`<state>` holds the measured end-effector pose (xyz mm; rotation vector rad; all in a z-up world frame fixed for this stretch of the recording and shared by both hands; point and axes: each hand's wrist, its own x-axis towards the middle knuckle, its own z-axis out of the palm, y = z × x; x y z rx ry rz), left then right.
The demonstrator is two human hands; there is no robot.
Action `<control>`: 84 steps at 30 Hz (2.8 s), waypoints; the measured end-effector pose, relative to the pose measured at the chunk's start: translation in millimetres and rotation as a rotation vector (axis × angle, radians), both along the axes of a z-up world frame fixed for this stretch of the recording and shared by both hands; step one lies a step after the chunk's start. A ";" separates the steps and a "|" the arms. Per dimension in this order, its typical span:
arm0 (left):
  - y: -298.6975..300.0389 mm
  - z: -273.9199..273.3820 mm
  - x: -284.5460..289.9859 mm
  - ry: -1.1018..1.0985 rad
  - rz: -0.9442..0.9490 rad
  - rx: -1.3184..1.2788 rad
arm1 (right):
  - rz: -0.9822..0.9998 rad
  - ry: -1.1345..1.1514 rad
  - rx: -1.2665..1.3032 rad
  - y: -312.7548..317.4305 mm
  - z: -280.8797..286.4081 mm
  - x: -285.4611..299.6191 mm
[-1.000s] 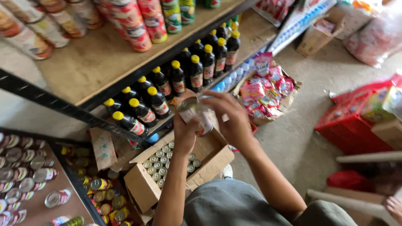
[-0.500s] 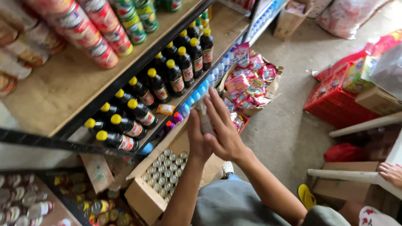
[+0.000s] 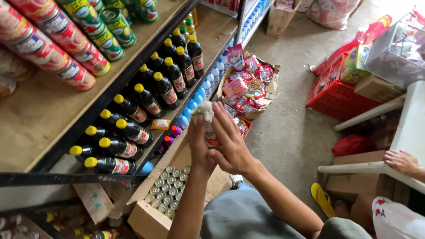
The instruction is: Cleaning canned food with a cloth and organizing them on store shelves.
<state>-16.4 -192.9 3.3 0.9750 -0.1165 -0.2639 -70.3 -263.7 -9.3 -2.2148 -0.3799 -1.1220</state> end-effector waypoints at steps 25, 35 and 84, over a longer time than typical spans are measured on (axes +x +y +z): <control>129.8 -21.7 30.3 0.282 0.713 -0.630 | 0.285 0.029 0.104 94.4 -2.3 64.7; 124.2 -3.0 23.9 0.415 0.713 -0.759 | 0.575 0.154 -0.087 93.6 39.0 58.4; 143.2 -10.4 34.1 0.349 0.776 -0.712 | 0.669 -0.113 0.031 113.5 49.9 82.9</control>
